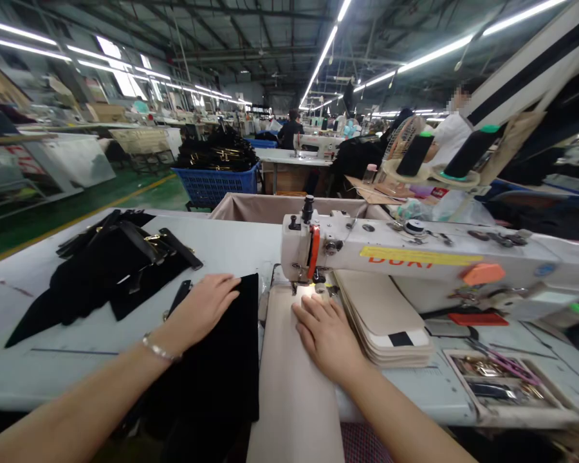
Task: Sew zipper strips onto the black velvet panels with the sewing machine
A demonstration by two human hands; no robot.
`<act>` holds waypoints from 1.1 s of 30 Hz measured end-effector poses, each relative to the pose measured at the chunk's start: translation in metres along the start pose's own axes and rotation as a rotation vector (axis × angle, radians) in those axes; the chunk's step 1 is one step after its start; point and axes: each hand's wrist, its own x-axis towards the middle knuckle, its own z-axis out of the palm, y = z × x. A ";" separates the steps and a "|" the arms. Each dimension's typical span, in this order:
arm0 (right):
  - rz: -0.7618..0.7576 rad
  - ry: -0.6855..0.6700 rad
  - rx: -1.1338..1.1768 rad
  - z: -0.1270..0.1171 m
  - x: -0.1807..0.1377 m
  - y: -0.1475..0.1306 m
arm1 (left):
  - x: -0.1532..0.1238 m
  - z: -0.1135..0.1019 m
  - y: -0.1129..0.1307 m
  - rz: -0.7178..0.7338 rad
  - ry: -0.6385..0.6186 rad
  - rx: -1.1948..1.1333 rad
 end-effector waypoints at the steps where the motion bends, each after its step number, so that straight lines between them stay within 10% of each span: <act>1: 0.002 -0.001 0.005 -0.001 0.000 0.000 | 0.021 0.007 -0.006 -0.070 0.019 0.036; 7: -0.010 0.026 0.047 0.001 0.001 0.002 | 0.059 0.027 -0.027 -0.097 -0.086 -0.007; 16: -0.030 0.085 0.070 0.008 0.002 0.006 | 0.019 -0.059 0.004 -0.381 -0.097 -0.804; 20: -0.027 0.068 0.083 0.006 0.002 0.006 | 0.047 -0.022 0.043 -0.061 -0.369 -0.655; 25: -0.028 0.039 0.099 0.002 0.003 0.006 | 0.070 0.042 0.075 -0.054 -0.235 -0.360; 33: -0.012 0.003 0.120 0.000 0.005 0.005 | 0.085 0.050 0.069 -0.103 -0.186 -0.256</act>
